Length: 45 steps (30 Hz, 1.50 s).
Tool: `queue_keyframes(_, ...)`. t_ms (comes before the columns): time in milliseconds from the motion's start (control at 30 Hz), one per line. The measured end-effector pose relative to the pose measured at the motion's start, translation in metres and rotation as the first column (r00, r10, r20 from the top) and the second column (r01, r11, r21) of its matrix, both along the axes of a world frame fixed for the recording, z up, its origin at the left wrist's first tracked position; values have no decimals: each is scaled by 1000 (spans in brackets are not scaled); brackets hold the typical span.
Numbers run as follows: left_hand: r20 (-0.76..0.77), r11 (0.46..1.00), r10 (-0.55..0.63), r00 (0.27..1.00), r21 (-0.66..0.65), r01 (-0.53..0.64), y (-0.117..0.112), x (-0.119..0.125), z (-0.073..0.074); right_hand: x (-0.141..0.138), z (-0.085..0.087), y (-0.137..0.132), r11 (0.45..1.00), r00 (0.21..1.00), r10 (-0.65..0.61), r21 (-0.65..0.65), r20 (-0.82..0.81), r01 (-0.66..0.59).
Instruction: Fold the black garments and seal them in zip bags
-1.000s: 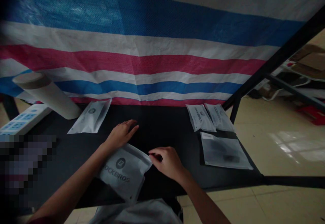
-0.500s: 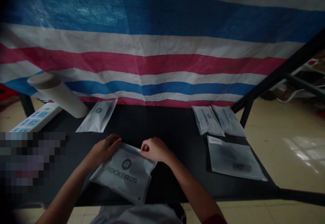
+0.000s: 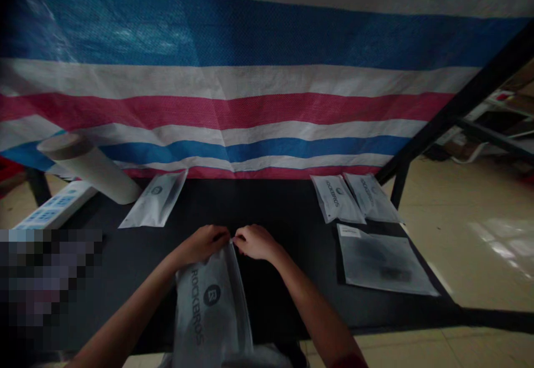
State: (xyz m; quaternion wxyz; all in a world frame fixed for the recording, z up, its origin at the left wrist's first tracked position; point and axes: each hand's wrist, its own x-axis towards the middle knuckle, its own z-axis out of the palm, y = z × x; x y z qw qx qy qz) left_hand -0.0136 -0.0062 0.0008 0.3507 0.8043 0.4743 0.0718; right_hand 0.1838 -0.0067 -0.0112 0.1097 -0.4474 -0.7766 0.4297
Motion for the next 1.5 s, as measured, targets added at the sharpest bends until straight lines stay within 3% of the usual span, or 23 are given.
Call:
queue_keyframes(100,2,996,-84,996,17,84,11,17,-1,8,-7,1,993,990,-106,-53,-94,102)
queue_keyframes(267,178,999,-1,984,47,-7,14,26,4,15,-10,1,944,912,-269,-274,-309,186)
queue_keyframes(400,222,994,33,975,96,-56,13,25,10,9,-8,1,955,855,-284,-209,-435,210)
queue_keyframes(533,219,976,65,973,191,-108,18,21,16,8,-8,0,975,854,-217,-149,-472,166)
queue_keyframes(633,202,935,161,966,283,-215,43,14,20,11,-9,0,972,846,-219,-183,-486,146)
queue_keyframes(700,100,896,274,956,334,-292,72,9,21,13,-11,0,971,858,-223,-184,-463,152)
queue_keyframes(767,-23,821,455,890,397,-410,102,7,22,15,-14,0,974,887,-214,-155,-409,164)
queue_keyframes(867,-35,792,508,861,412,-451,127,13,25,19,-23,2,971,910,-225,-157,-349,180)
queue_keyframes(967,8,758,494,869,486,-435,109,26,23,24,-32,6,940,865,-325,-231,-382,251)
queue_keyframes(1000,24,716,484,874,564,-412,95,30,20,26,-35,8,921,834,-379,-247,-400,299)
queue_keyframes(1133,32,652,429,903,681,-335,31,34,-11,32,-37,16,840,709,-542,-295,-451,455)
queue_keyframes(1200,50,666,406,913,668,-333,13,30,-29,34,-36,18,824,682,-567,-327,-462,464)
queue_keyframes(1300,82,712,298,951,645,-279,10,22,-43,33,-36,20,824,684,-566,-353,-460,444)
queue_keyframes(1500,152,811,92,984,562,-162,27,25,-30,35,-35,20,838,703,-543,-239,-459,491)
